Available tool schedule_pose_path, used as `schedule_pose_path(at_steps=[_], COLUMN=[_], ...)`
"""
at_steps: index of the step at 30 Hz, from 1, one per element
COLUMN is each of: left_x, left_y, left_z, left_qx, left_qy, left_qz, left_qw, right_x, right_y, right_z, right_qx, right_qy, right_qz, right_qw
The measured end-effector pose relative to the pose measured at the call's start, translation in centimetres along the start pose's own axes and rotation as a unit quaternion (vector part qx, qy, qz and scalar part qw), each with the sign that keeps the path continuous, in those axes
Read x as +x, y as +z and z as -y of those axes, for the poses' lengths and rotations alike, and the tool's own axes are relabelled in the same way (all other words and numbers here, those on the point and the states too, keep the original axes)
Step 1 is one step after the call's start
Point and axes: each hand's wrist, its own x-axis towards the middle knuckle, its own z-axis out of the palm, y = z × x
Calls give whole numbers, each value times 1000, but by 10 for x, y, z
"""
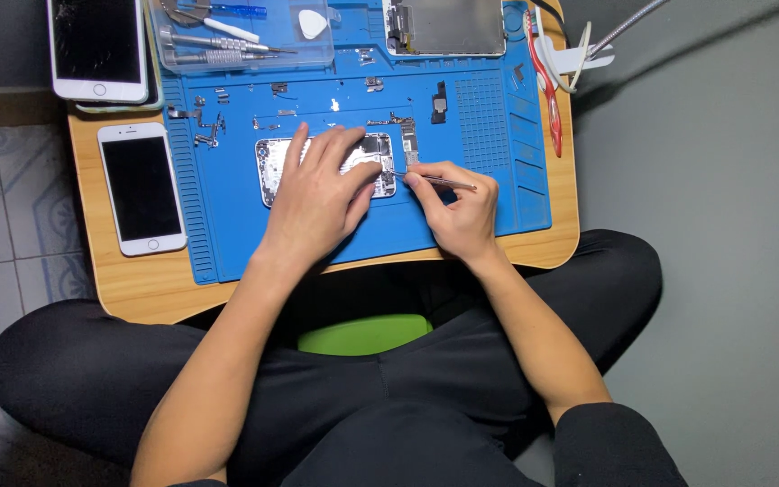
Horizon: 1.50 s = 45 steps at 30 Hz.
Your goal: The person is repairing a disassembled smartphone on a blue anti-static mat. They use tweezers and a screwdriver to remove and place small components and screws, organizing them on the mat.
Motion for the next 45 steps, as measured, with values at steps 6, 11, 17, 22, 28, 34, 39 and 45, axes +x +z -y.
schedule_pose_path(at_steps=[6, 11, 17, 22, 28, 34, 39, 45], left_x=[1, 1, 2, 1, 2, 2, 2, 2], left_y=[-1, -3, -6, -4, -5, -5, -5, -4], left_z=[-1, -3, -4, -4, -4, -5, -4, -5], left_qx=[0, 2, -2, 1, -1, 0, -6, -4], left_qy=[-4, -7, -9, -10, -13, -16, -13, -12], left_qz=[4, 7, 13, 15, 17, 18, 17, 16], left_qw=[1000, 1000, 1000, 1000, 1000, 1000, 1000, 1000], right_x=[1, 1, 0, -2, -2, -2, 0, 0], right_y=[0, 0, 0, 1, 1, 1, 1, -3], right_z=[2, 3, 1, 1, -1, 0, 2, -5], right_qx=[-5, -4, -8, -12, -14, -20, -17, -16], right_qy=[-7, -1, -8, -2, 0, -7, -17, -76], right_qz=[1, 3, 0, -1, -5, -5, -6, -50], right_qw=[1000, 1000, 1000, 1000, 1000, 1000, 1000, 996])
